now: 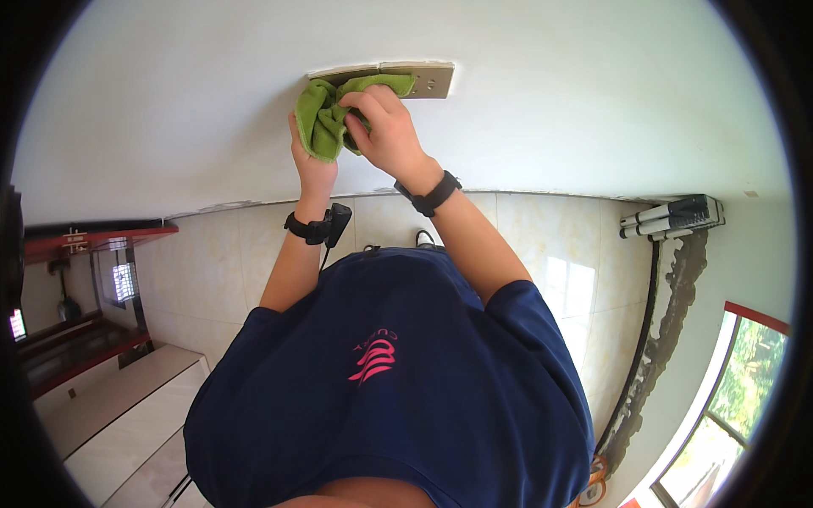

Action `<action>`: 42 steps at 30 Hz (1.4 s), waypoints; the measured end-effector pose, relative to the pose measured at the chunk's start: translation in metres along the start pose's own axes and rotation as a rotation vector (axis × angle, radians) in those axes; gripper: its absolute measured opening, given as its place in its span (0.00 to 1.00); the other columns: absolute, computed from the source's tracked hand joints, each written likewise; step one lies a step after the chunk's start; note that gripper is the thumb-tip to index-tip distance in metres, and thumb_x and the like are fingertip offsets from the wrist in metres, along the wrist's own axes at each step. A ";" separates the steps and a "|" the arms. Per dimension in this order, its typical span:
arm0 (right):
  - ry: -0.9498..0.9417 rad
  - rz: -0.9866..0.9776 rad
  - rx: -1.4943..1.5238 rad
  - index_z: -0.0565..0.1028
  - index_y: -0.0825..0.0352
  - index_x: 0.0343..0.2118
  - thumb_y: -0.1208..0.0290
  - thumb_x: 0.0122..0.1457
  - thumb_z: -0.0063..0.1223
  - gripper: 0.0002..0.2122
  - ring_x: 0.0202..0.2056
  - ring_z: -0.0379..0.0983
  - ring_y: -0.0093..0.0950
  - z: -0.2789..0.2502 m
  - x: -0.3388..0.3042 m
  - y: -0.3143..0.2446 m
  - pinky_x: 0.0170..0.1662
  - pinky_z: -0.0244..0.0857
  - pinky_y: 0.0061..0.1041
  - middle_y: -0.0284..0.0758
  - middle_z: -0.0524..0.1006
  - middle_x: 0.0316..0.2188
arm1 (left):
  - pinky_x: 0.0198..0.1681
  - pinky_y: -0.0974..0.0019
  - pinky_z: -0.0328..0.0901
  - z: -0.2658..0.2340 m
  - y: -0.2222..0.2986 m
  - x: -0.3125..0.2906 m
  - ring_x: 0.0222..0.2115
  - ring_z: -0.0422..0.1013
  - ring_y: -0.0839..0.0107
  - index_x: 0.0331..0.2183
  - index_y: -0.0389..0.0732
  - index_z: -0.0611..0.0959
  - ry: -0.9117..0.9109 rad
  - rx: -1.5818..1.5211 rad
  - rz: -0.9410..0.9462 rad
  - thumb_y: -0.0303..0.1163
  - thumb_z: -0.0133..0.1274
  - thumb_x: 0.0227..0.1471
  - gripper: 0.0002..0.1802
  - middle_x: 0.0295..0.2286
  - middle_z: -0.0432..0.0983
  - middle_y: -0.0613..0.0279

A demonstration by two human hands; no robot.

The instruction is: The person wipes an electrical outlet on a wall and then the handle and edges of a red door with a cloth.

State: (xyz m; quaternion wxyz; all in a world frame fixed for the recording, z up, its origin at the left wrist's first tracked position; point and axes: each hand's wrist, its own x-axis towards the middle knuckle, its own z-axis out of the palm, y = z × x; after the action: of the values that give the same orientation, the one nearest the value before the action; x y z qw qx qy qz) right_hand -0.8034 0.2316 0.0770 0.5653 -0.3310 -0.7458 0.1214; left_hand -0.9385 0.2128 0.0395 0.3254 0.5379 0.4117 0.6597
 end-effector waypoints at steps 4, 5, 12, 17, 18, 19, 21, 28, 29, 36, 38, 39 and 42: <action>-0.030 -0.030 -0.011 0.73 0.65 0.35 0.85 0.44 0.56 0.13 0.31 0.68 0.37 0.000 -0.003 0.009 0.32 0.64 0.31 0.37 0.71 0.27 | 0.45 0.69 0.64 -0.003 -0.003 0.002 0.40 0.69 0.71 0.45 0.34 0.73 -0.001 0.180 0.051 0.25 0.57 0.49 0.20 0.39 0.72 0.61; -0.002 -0.034 -0.028 0.73 0.65 0.35 0.86 0.44 0.57 0.14 0.30 0.68 0.36 -0.002 -0.004 0.011 0.32 0.63 0.30 0.37 0.71 0.27 | 0.45 0.69 0.64 -0.002 0.002 0.003 0.40 0.69 0.71 0.45 0.34 0.73 0.005 0.186 0.052 0.25 0.57 0.49 0.20 0.39 0.72 0.61; 0.204 0.066 -0.130 0.72 0.66 0.37 0.84 0.42 0.59 0.16 0.32 0.67 0.38 -0.020 -0.016 0.021 0.34 0.63 0.31 0.39 0.70 0.29 | 0.42 0.69 0.67 0.006 0.020 0.004 0.38 0.73 0.70 0.45 0.33 0.74 -0.063 0.117 -0.022 0.25 0.56 0.50 0.19 0.39 0.76 0.57; 0.409 0.150 0.121 0.66 0.70 0.45 0.84 0.45 0.60 0.22 0.37 0.70 0.30 -0.012 -0.025 0.035 0.42 0.66 0.27 0.39 0.71 0.37 | 0.44 0.68 0.65 0.014 0.032 0.009 0.41 0.70 0.64 0.43 0.32 0.77 -0.183 0.236 0.209 0.22 0.54 0.49 0.16 0.42 0.70 0.54; 0.439 0.139 0.164 0.64 0.71 0.46 0.85 0.46 0.60 0.24 0.38 0.70 0.27 -0.008 -0.023 0.033 0.43 0.66 0.25 0.39 0.70 0.39 | 0.43 0.67 0.65 0.015 0.036 0.008 0.41 0.68 0.60 0.40 0.32 0.78 -0.198 0.252 0.205 0.21 0.55 0.47 0.15 0.43 0.68 0.53; 0.431 0.139 0.180 0.64 0.71 0.46 0.85 0.46 0.60 0.24 0.38 0.70 0.27 -0.005 -0.024 0.032 0.43 0.66 0.25 0.39 0.70 0.39 | 0.43 0.67 0.65 0.016 0.038 0.008 0.41 0.68 0.60 0.40 0.32 0.78 -0.186 0.265 0.203 0.21 0.55 0.47 0.15 0.43 0.68 0.53; 0.368 0.144 0.205 0.65 0.71 0.46 0.84 0.46 0.60 0.22 0.38 0.70 0.26 0.002 -0.025 0.030 0.42 0.66 0.24 0.39 0.70 0.39 | 0.47 0.60 0.63 0.014 0.040 0.008 0.44 0.66 0.53 0.42 0.36 0.79 -0.193 0.293 0.288 0.23 0.56 0.45 0.18 0.45 0.66 0.51; 0.270 0.031 0.128 0.71 0.69 0.38 0.88 0.44 0.55 0.17 0.30 0.69 0.34 0.018 -0.020 0.033 0.34 0.64 0.25 0.40 0.73 0.30 | 0.45 0.64 0.63 0.010 0.026 0.006 0.44 0.65 0.58 0.44 0.36 0.77 -0.137 0.325 0.205 0.23 0.55 0.46 0.19 0.46 0.65 0.53; 0.259 0.021 0.124 0.72 0.68 0.38 0.88 0.44 0.55 0.17 0.30 0.69 0.34 0.021 -0.019 0.035 0.34 0.64 0.25 0.40 0.73 0.29 | 0.42 0.67 0.65 0.010 0.025 0.006 0.43 0.67 0.61 0.46 0.34 0.75 -0.129 0.286 0.174 0.23 0.55 0.47 0.20 0.46 0.64 0.53; 0.221 0.010 0.102 0.69 0.69 0.40 0.89 0.46 0.53 0.16 0.30 0.66 0.28 0.028 -0.020 0.029 0.29 0.61 0.23 0.37 0.70 0.31 | 0.40 0.69 0.64 -0.002 0.017 0.008 0.41 0.67 0.63 0.43 0.37 0.75 -0.186 0.161 0.142 0.23 0.56 0.46 0.19 0.42 0.66 0.56; 0.213 0.019 0.137 0.68 0.69 0.40 0.88 0.48 0.52 0.16 0.30 0.66 0.27 0.037 -0.020 0.017 0.30 0.62 0.22 0.38 0.70 0.32 | 0.44 0.68 0.63 -0.017 0.020 0.009 0.42 0.66 0.64 0.43 0.37 0.75 -0.238 0.010 0.047 0.23 0.55 0.47 0.18 0.42 0.67 0.57; 0.211 0.039 0.180 0.67 0.69 0.40 0.88 0.49 0.51 0.15 0.31 0.67 0.27 0.046 -0.020 0.009 0.31 0.62 0.22 0.38 0.69 0.33 | 0.44 0.68 0.63 -0.029 0.022 0.008 0.42 0.66 0.64 0.43 0.37 0.75 -0.227 0.009 0.054 0.23 0.55 0.47 0.18 0.42 0.67 0.57; 0.177 -0.001 0.251 0.65 0.70 0.41 0.87 0.52 0.50 0.14 0.37 0.67 0.28 0.083 -0.015 -0.015 0.41 0.63 0.24 0.38 0.69 0.37 | 0.46 0.67 0.62 -0.077 0.029 0.007 0.43 0.66 0.67 0.45 0.39 0.73 -0.239 -0.067 0.084 0.23 0.54 0.49 0.19 0.44 0.68 0.59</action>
State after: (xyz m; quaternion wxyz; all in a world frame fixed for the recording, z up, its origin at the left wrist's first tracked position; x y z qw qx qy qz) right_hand -0.8833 0.2269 0.0459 0.6657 -0.2669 -0.6722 0.1837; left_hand -1.0151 0.1905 0.0625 0.3619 0.6181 0.3249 0.6176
